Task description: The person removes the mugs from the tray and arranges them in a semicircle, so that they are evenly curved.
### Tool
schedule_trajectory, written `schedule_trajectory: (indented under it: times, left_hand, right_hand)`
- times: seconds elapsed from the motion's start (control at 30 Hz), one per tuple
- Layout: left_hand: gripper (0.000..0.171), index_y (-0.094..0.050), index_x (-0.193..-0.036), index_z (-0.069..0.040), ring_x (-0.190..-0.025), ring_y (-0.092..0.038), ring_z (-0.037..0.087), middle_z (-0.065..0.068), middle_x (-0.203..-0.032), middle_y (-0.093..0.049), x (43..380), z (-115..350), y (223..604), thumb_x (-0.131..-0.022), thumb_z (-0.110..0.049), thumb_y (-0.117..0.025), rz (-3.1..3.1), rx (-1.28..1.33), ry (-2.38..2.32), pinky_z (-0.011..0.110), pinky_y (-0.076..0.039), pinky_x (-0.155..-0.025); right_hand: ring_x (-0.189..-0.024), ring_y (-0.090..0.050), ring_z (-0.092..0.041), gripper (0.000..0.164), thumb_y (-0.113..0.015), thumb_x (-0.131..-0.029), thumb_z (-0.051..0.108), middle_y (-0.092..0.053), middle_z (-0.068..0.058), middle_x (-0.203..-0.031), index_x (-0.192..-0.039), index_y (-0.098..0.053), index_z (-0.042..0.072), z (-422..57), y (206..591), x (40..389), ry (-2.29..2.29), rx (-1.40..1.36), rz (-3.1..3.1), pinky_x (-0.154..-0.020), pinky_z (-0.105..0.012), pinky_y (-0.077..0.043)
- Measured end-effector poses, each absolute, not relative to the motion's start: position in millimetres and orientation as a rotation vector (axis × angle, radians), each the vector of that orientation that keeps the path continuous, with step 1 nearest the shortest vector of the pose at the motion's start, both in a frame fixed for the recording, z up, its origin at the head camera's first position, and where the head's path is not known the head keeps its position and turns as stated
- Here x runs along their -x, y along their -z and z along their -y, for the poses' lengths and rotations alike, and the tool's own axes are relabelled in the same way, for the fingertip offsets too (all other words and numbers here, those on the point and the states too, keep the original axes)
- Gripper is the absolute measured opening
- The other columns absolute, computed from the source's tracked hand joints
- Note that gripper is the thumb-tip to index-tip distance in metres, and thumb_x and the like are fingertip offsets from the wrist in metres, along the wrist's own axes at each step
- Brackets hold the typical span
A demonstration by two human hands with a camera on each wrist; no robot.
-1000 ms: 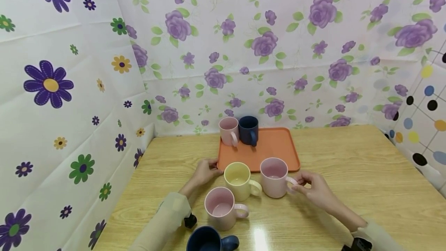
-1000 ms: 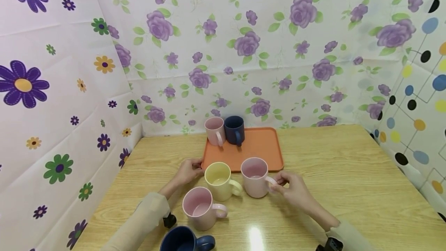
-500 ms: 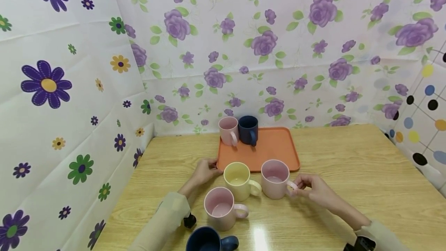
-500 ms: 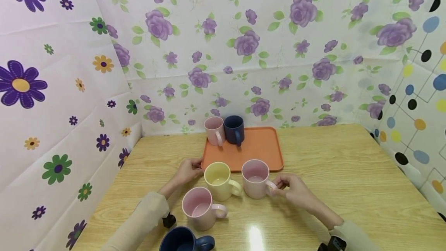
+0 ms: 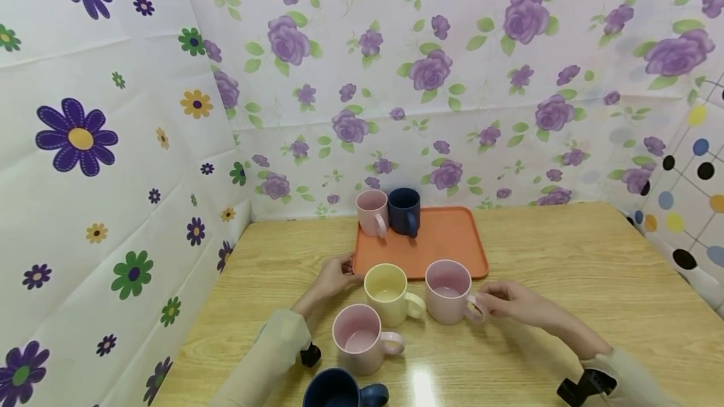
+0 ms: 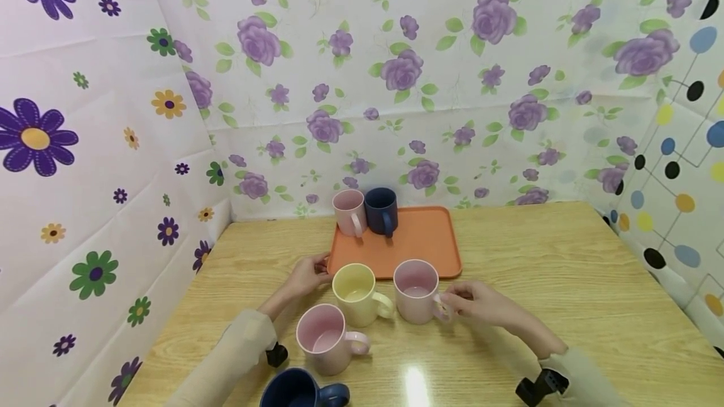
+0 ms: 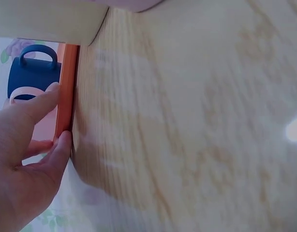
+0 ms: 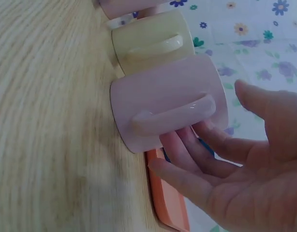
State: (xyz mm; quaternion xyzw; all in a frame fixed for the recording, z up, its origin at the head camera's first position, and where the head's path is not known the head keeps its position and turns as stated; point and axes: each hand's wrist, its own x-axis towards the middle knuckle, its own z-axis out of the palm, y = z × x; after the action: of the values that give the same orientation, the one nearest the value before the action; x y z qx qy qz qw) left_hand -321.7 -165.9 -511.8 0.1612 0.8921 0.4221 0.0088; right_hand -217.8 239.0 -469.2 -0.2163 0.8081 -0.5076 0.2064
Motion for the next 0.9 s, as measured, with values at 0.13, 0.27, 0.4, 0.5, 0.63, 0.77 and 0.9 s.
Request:
schedule_trajectory:
  times: [0.13, 0.27, 0.4, 0.5, 0.63, 0.77, 0.9]
  left_hand:
    - [0.066, -0.047, -0.135, 0.011, -0.086, -0.066, 0.022, 0.018, -0.098, -0.069, 320.9, 163.1, 507.3, -0.079, -0.007, -0.077, -2.806, -0.490, -1.253, 0.026, -0.057, -0.074]
    - [0.063, -0.049, -0.133, 0.012, -0.082, -0.065, 0.020, 0.020, -0.095, -0.069, 319.4, 159.3, 504.2, -0.079, -0.004, -0.076, -2.823, -0.491, -1.223, 0.024, -0.055, -0.069]
    - [0.061, -0.051, -0.131, 0.012, -0.078, -0.063, 0.020, 0.022, -0.092, -0.069, 317.8, 155.5, 501.6, -0.077, 0.000, -0.076, -2.816, -0.455, -1.242, 0.021, -0.053, -0.063]
    - [0.061, -0.053, -0.130, 0.012, -0.077, -0.064, 0.021, 0.023, -0.091, -0.069, 317.7, 153.3, 499.7, -0.075, 0.001, -0.077, -2.818, -0.409, -1.252, 0.021, -0.052, -0.062]
    - [0.061, -0.055, -0.128, 0.011, -0.078, -0.066, 0.022, 0.021, -0.089, -0.070, 318.8, 152.0, 498.4, -0.073, 0.000, -0.080, -2.837, -0.365, -1.226, 0.022, -0.053, -0.063]
    - [0.062, -0.055, -0.126, 0.012, -0.079, -0.066, 0.022, 0.020, -0.088, -0.070, 319.1, 151.9, 497.0, -0.071, 0.000, -0.081, -2.833, -0.347, -1.223, 0.023, -0.054, -0.064]
    - [0.062, -0.056, -0.125, 0.012, -0.078, -0.065, 0.021, 0.019, -0.087, -0.069, 318.2, 151.6, 495.9, -0.070, 0.000, -0.082, -2.819, -0.314, -1.242, 0.023, -0.054, -0.065]
  right_hand:
    - [-0.098, -0.064, -0.015, 0.045, -0.043, -0.104, 0.030, -0.065, -0.020, -0.113, -0.121, -0.057, -0.009, -239.9, 463.9, 225.6, 1.423, 0.550, -2.262, -0.088, -0.037, -0.058]
    - [-0.105, -0.064, -0.030, 0.045, -0.047, -0.102, 0.030, -0.060, -0.029, -0.122, -0.123, -0.056, -0.010, -239.8, 458.3, 236.5, 1.440, 0.491, -2.284, -0.088, -0.041, -0.058]
    - [-0.109, -0.061, -0.037, 0.044, -0.048, -0.102, 0.030, -0.060, -0.026, -0.123, -0.123, -0.057, -0.008, -238.9, 453.9, 251.4, 1.433, 0.470, -2.287, -0.088, -0.040, -0.058]
    - [-0.106, -0.063, -0.032, 0.043, -0.048, -0.102, 0.029, -0.062, -0.024, -0.119, -0.121, -0.058, -0.009, -235.8, 450.5, 264.4, 1.430, 0.475, -2.304, -0.089, -0.042, -0.057]
    - [-0.102, -0.065, -0.026, 0.043, -0.049, -0.101, 0.027, -0.060, -0.029, -0.121, -0.121, -0.057, -0.011, -228.4, 446.0, 281.9, 1.441, 0.455, -2.314, -0.087, -0.040, -0.058]
    - [-0.104, -0.064, -0.026, 0.045, -0.049, -0.102, 0.027, -0.055, -0.033, -0.127, -0.126, -0.053, -0.011, -221.3, 443.5, 296.9, 1.432, 0.424, -2.289, -0.087, -0.036, -0.058]
    - [-0.107, -0.063, -0.030, 0.047, -0.046, -0.102, 0.024, -0.052, -0.035, -0.129, -0.132, -0.046, -0.013, -212.4, 441.9, 310.2, 1.431, 0.411, -2.266, -0.089, -0.038, -0.057]
